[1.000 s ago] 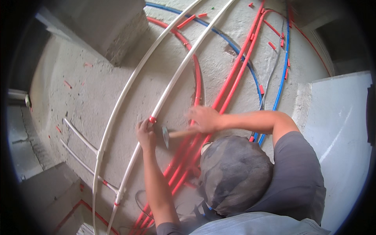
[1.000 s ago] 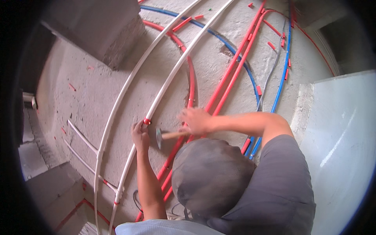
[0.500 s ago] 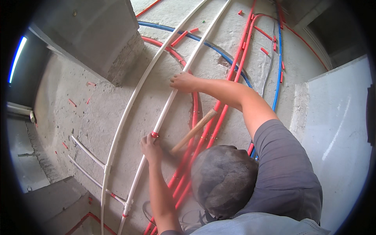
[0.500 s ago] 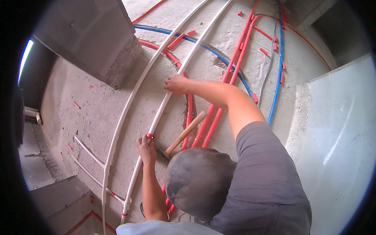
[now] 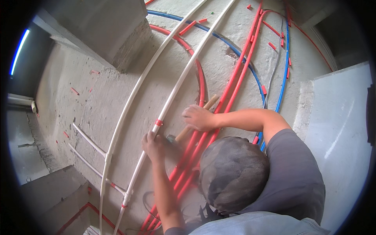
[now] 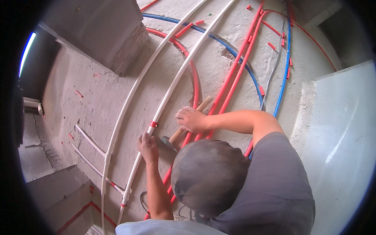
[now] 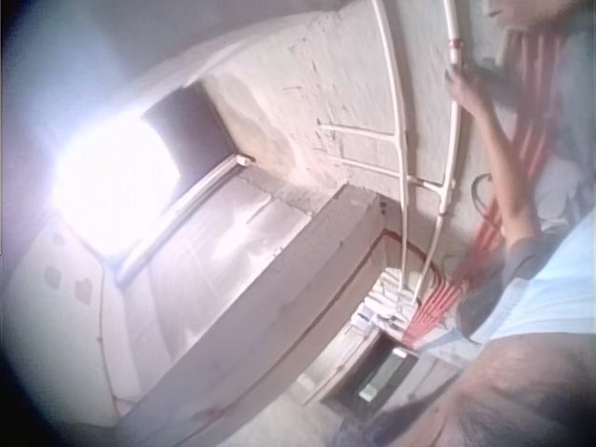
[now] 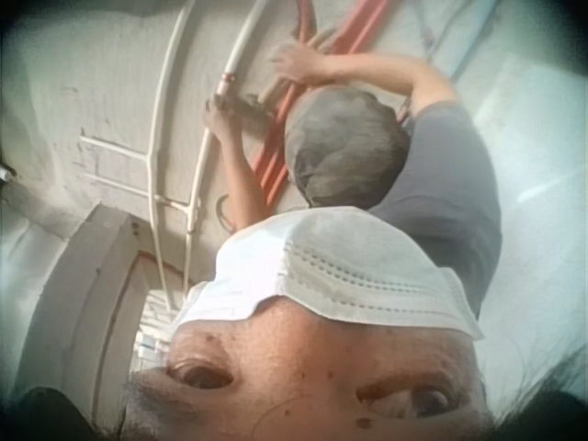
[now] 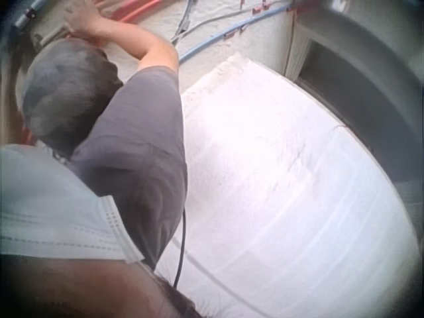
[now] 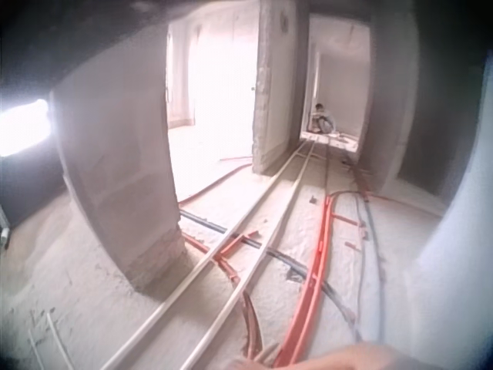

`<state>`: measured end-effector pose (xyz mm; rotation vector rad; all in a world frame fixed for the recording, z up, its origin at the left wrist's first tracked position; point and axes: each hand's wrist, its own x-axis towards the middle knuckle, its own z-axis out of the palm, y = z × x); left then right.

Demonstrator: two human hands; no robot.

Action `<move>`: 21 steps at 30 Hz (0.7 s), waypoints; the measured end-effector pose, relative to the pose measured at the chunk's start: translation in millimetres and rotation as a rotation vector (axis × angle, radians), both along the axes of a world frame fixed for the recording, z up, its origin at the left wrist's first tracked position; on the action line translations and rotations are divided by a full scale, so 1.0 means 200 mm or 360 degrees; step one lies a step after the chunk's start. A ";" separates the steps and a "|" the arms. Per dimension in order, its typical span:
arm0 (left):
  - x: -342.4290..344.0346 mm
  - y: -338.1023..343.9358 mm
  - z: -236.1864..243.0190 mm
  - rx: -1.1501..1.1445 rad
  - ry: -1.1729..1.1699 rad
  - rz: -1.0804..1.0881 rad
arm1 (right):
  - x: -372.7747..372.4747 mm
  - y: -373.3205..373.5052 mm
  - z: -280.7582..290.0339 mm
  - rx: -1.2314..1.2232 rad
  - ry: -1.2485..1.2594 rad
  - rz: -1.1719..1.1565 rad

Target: The person secures white PVC pipes to a concrete wall using red plastic clips and a hammer. They repeatedly position the clips over the pipes and tap them into place while moving along the wall.

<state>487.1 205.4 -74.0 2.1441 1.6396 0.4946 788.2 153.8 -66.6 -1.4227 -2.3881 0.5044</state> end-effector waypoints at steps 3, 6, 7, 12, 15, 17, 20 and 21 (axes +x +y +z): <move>-0.15 -0.11 -0.10 0.0120 0.0149 0.0294 | -0.08 -0.06 0.01 0.0219 -0.0086 0.0095; -0.25 -0.19 -0.13 0.0352 0.0356 0.0385 | -0.07 -0.06 0.01 0.0155 -0.0182 0.0095; -0.22 -0.17 -0.11 0.0382 0.0417 0.0348 | -0.04 -0.08 -0.01 0.0185 -0.0182 0.0102; -0.40 -0.15 -0.08 0.0447 0.0359 0.0348 | -0.15 -0.05 0.01 0.0106 -0.0216 -0.0056; -0.45 -0.15 -0.12 0.0467 0.0276 0.0320 | -0.18 -0.01 0.04 0.0057 -0.0229 -0.0011; -0.46 -0.18 -0.18 0.0496 0.0338 0.0361 | -0.21 -0.01 0.03 0.0066 -0.0143 0.0026; -0.47 -0.20 -0.25 0.0444 0.0532 0.0328 | -0.23 -0.04 0.00 0.0082 -0.0052 0.0029; -0.46 -0.20 -0.27 0.0511 0.0612 0.0321 | -0.20 -0.05 -0.03 0.0059 -0.0080 0.0017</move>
